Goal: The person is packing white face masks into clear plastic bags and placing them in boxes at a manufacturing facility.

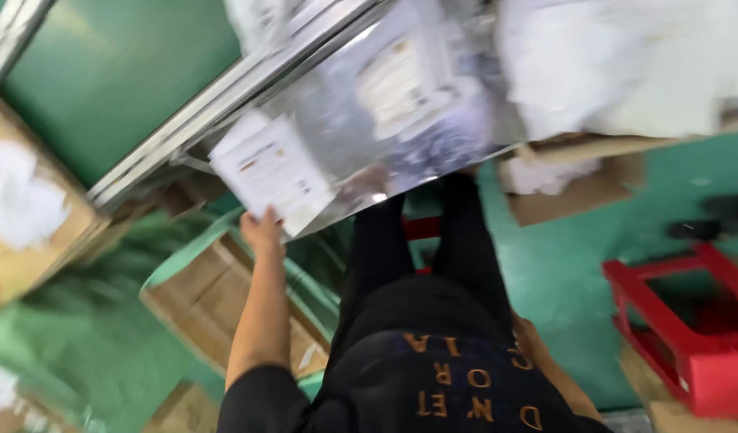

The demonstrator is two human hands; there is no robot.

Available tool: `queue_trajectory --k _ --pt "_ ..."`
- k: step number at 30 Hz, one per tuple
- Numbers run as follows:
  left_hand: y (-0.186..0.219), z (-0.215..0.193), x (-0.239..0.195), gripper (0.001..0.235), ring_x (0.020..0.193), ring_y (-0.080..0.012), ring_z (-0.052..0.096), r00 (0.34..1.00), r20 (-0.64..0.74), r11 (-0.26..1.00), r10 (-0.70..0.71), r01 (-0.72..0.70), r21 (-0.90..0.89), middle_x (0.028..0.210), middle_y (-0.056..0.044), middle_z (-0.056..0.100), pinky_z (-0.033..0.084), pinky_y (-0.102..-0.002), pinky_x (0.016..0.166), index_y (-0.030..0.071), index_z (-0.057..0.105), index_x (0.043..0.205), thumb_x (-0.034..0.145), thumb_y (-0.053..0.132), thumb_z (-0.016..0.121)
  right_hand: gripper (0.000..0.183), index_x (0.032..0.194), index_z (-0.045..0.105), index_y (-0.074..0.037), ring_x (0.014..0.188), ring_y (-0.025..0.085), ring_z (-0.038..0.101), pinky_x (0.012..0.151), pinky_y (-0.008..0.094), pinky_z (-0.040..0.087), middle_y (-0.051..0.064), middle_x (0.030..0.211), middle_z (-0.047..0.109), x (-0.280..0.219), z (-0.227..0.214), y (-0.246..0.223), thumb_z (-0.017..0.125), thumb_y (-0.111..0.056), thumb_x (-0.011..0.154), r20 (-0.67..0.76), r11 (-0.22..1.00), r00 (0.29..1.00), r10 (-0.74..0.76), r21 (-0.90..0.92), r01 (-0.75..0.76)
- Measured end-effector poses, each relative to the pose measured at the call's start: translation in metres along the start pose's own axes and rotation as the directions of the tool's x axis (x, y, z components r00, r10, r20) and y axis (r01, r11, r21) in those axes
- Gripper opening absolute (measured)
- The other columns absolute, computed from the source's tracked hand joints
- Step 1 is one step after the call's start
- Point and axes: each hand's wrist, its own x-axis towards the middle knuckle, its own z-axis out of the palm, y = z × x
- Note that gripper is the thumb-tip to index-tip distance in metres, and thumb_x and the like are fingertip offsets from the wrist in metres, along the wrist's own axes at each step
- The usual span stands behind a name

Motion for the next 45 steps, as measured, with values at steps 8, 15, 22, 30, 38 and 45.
queue_trajectory --k 8,15,22,30,38,45 --pt "-0.001 -0.011 0.032 0.053 0.097 -0.0264 0.067 0.996 0.014 0.883 -0.088 0.071 0.464 0.107 -0.013 0.067 0.056 -0.037 0.082 0.004 0.054 0.119 0.082 0.020 0.088 0.036 0.123 0.048 0.001 0.107 0.028 0.059 0.087 0.032 0.050 0.020 0.114 0.061 0.059 0.054 -0.033 0.043 -0.023 0.097 -0.139 0.809 0.990 -0.022 0.580 0.099" --pt "0.197 0.025 0.071 0.027 0.120 -0.0349 0.054 0.654 0.278 0.534 0.703 -0.745 0.400 0.122 -0.019 0.054 0.047 -0.047 0.103 0.003 0.061 0.122 0.097 0.010 0.068 0.071 0.123 0.064 -0.017 0.075 0.026 0.059 0.061 0.043 0.048 0.005 0.091 0.063 0.024 0.059 -0.113 0.056 -0.080 0.090 0.296 -0.186 0.844 0.447 0.954 -0.236" --pt "0.226 0.120 0.168 0.011 0.107 -0.0267 0.057 0.596 0.253 0.562 0.762 -0.803 0.200 0.114 -0.014 0.056 0.050 -0.038 0.092 0.001 0.061 0.116 0.109 0.008 0.063 0.052 0.115 0.068 -0.007 0.094 0.030 0.060 0.095 0.051 0.047 0.012 0.103 0.064 0.066 0.036 -0.134 0.064 -0.056 0.096 0.006 0.350 0.697 0.717 0.861 -0.368" --pt "0.229 0.133 0.170 0.046 0.076 -0.0116 0.055 0.816 -0.025 0.810 0.578 -0.570 0.136 0.086 -0.003 0.057 0.048 -0.026 0.066 0.003 0.058 0.112 0.120 0.043 0.038 0.057 0.126 0.069 -0.011 0.102 0.032 0.074 0.085 0.044 0.057 0.017 0.113 0.076 0.087 -0.066 -0.102 0.063 -0.055 0.089 -0.380 0.872 0.807 0.453 0.376 -0.312" --pt "0.221 0.129 0.174 0.045 0.071 -0.0104 0.053 0.859 -0.067 0.860 0.508 -0.500 0.103 0.081 -0.002 0.055 0.043 -0.023 0.061 0.004 0.055 0.112 0.120 0.044 0.038 0.051 0.130 0.067 -0.004 0.101 0.028 0.066 0.088 0.047 0.054 0.014 0.118 0.070 0.057 -0.158 -0.165 0.064 -0.040 0.094 0.503 -0.063 0.642 0.579 0.812 -0.580" --pt "0.231 0.135 0.174 0.045 0.073 -0.0105 0.056 0.895 -0.085 0.898 0.438 -0.440 -0.006 0.092 -0.005 0.059 0.048 -0.024 0.063 0.004 0.057 0.115 0.118 0.044 0.036 0.041 0.121 0.064 0.001 0.099 0.027 0.068 0.085 0.039 0.055 0.016 0.113 0.072 0.167 -0.148 -0.123 0.054 -0.026 0.092 -0.103 0.390 0.991 0.089 0.919 0.061"
